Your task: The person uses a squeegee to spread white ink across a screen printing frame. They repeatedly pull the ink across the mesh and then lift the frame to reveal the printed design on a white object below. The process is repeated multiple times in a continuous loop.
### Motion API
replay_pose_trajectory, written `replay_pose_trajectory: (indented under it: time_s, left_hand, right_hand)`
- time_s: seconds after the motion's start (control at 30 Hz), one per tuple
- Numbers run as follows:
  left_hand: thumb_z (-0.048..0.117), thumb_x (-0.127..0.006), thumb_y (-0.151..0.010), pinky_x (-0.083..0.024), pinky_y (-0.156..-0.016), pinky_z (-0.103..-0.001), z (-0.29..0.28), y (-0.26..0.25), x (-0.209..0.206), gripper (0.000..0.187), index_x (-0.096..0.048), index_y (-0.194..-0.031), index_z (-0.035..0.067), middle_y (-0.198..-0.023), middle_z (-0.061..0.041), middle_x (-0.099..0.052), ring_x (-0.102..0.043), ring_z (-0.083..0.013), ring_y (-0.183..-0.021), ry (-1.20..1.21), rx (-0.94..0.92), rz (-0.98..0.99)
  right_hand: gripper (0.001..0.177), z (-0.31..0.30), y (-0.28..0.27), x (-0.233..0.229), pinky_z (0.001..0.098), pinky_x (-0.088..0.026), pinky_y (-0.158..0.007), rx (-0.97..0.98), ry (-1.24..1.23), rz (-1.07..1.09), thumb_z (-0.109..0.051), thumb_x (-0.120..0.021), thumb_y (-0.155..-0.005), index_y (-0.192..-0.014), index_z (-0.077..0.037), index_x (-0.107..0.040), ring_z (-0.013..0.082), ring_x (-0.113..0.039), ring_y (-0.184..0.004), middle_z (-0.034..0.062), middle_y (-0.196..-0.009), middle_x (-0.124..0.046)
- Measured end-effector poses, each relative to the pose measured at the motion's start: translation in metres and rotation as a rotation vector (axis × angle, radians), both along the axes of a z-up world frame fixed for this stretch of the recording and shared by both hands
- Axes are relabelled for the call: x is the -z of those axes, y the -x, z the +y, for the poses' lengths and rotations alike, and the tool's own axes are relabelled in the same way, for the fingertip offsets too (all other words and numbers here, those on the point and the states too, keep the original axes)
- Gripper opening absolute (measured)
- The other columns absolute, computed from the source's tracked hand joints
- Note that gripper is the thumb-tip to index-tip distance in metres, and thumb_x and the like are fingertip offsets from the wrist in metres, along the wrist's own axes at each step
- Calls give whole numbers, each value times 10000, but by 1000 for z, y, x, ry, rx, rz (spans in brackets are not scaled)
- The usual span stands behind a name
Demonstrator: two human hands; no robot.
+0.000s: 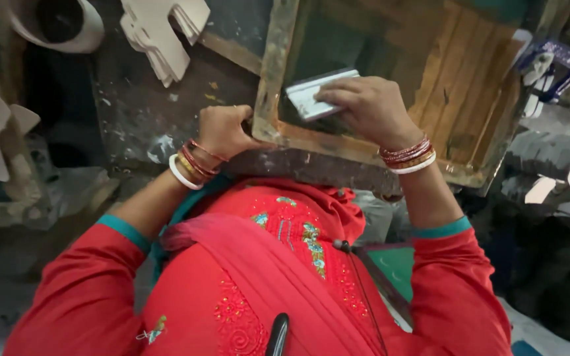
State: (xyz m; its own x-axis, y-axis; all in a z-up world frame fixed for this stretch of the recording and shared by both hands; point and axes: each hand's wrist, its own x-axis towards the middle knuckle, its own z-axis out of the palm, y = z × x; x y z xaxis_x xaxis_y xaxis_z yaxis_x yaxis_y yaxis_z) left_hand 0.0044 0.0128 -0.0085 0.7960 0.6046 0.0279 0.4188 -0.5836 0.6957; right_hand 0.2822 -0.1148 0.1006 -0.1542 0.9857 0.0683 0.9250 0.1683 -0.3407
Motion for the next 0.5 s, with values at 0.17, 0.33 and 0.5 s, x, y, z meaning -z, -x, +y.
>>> replay_pose_trajectory:
  time_s: [0.17, 0.33, 0.5]
  left_hand:
    - [772, -851, -610, -489, -545, -428, 1, 2, 7, 729, -635, -679, 79, -644, -132, -640, -660, -341, -605, -24, 10, 3]
    - [776, -846, -614, -492, -538, -434, 0, 4, 12, 722, -648, -700, 86, -637, -130, -643, -659, -346, -598, -118, 26, -2]
    - [787, -828, -617, -511, -576, -450, 0, 2, 11, 756, -629, -694, 62, -649, -137, -653, -675, -353, -631, -89, 31, 31]
  right_hand:
    - [293, -13, -1, -3, 386, -539, -892, -117, 38, 31, -139, -795, -794, -1074, -227, -786, 196, -712, -1099, -44, -1163, -760]
    - [264, -24, -24, -1, 414, -483, -1081, -87, 100, -65, -121, -784, -795, -1017, -262, -812, 141, -695, -1115, -69, -1123, -777]
    - [308, -31, -36, -5, 465, -407, -1155, -54, 169, -134, -114, -786, -739, -997, -279, -821, 127, -698, -1083, -76, -1072, -783]
